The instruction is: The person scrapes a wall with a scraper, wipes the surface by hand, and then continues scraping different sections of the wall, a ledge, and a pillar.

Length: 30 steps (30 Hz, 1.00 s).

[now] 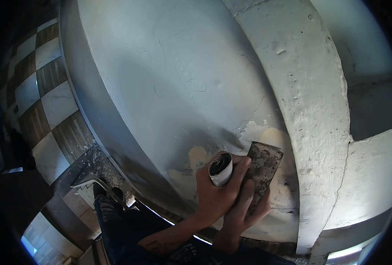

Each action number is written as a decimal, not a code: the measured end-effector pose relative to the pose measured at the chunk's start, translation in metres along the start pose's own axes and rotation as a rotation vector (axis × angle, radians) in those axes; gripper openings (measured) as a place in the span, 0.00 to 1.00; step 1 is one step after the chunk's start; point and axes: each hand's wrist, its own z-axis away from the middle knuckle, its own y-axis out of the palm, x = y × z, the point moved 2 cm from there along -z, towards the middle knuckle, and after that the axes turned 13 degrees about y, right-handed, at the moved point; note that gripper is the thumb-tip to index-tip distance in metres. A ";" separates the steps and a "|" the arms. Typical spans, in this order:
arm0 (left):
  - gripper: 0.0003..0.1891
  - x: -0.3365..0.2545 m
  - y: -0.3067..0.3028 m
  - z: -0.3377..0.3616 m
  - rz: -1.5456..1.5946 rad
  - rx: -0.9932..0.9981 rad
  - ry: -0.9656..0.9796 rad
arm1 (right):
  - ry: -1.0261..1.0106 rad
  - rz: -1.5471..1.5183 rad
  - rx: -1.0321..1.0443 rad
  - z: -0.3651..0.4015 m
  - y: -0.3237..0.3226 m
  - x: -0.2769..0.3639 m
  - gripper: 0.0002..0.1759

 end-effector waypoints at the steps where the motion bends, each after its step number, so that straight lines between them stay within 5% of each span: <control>1: 0.03 0.000 -0.001 -0.002 -0.014 0.015 0.007 | -0.001 0.014 0.009 -0.003 -0.001 0.001 0.19; 6: 0.05 -0.005 0.000 -0.010 -0.016 -0.002 0.019 | -0.016 0.001 0.002 -0.008 0.004 0.006 0.18; 8: 0.06 -0.010 0.000 -0.015 -0.044 0.035 0.032 | 0.093 -0.219 0.011 -0.011 0.011 0.007 0.14; 9: 0.05 -0.009 0.000 -0.015 -0.015 0.018 0.040 | 0.550 -0.909 0.095 -0.021 0.015 0.010 0.12; 10: 0.05 -0.008 -0.003 -0.013 -0.024 0.021 0.047 | 0.556 -0.919 0.093 -0.025 0.010 0.008 0.12; 12: 0.05 -0.002 -0.010 -0.008 -0.073 0.011 -0.052 | 0.533 -1.049 0.405 -0.034 0.009 0.002 0.10; 14: 0.07 -0.001 -0.013 -0.001 -0.044 -0.015 0.036 | 0.491 -1.039 0.447 -0.032 0.001 0.001 0.08; 22: 0.06 0.012 -0.010 -0.005 0.037 -0.019 -0.134 | 0.421 -0.927 0.321 -0.029 0.014 0.008 0.10; 30: 0.07 0.005 -0.006 -0.016 0.011 -0.026 0.025 | 0.467 -0.934 0.343 -0.040 0.016 0.012 0.11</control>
